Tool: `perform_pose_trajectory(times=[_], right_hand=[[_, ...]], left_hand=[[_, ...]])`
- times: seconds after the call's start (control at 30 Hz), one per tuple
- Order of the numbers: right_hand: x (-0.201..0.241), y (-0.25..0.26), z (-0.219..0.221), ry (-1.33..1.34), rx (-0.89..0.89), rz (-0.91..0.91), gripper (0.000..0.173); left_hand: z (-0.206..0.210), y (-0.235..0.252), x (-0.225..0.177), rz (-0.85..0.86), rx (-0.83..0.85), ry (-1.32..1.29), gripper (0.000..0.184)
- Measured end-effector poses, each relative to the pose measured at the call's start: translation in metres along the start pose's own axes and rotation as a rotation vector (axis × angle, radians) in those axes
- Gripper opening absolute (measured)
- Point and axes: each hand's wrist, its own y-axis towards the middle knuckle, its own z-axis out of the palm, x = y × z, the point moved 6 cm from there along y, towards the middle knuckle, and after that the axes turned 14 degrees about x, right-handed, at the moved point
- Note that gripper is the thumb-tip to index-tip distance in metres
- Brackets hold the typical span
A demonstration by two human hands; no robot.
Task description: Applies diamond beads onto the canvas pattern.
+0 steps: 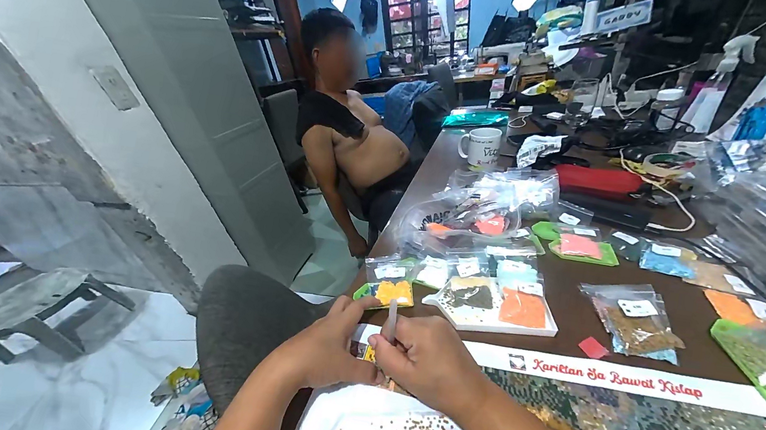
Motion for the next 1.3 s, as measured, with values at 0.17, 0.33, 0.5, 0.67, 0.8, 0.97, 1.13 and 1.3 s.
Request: perform_pose_trajectory(times=[0.17, 0.33, 0.5, 0.67, 0.8, 0.97, 1.13, 1.3], right_hand=[[-0.0017, 0.0002, 0.0007, -0.011, 0.006, -0.013, 0.034], [-0.0030, 0.0007, 0.0008, 0.012, 0.040, 0.001, 0.034], [-0.0045, 0.0013, 0.0006, 0.047, 0.086, 0.043, 0.035], [-0.0027, 0.0014, 0.0003, 0.032, 0.073, 0.078, 0.034], [-0.0018, 0.0009, -0.0001, 0.007, 0.041, 0.065, 0.034], [-0.0012, 0.0007, -0.0017, 0.003, 0.009, 0.011, 0.034], [-0.0013, 0.0008, -0.0006, 0.013, 0.031, -0.004, 0.034], [-0.0008, 0.0003, 0.0009, -0.005, 0.059, -0.013, 0.034]], left_hand=[[0.0004, 0.0002, 0.0010, 0.004, 0.003, -0.022, 0.097], [0.0008, 0.0002, -0.0001, -0.008, -0.003, -0.001, 0.097], [0.0015, -0.0004, -0.0033, -0.022, -0.005, 0.012, 0.094], [0.0022, -0.0006, -0.0047, -0.039, -0.018, 0.027, 0.094], [0.0013, -0.0002, -0.0019, -0.026, -0.014, 0.010, 0.096], [-0.0002, 0.0002, 0.0009, -0.001, -0.014, -0.018, 0.095], [0.0012, 0.0000, -0.0014, -0.003, -0.006, -0.005, 0.093], [0.0014, 0.0003, -0.0014, -0.017, -0.007, 0.001, 0.094]])
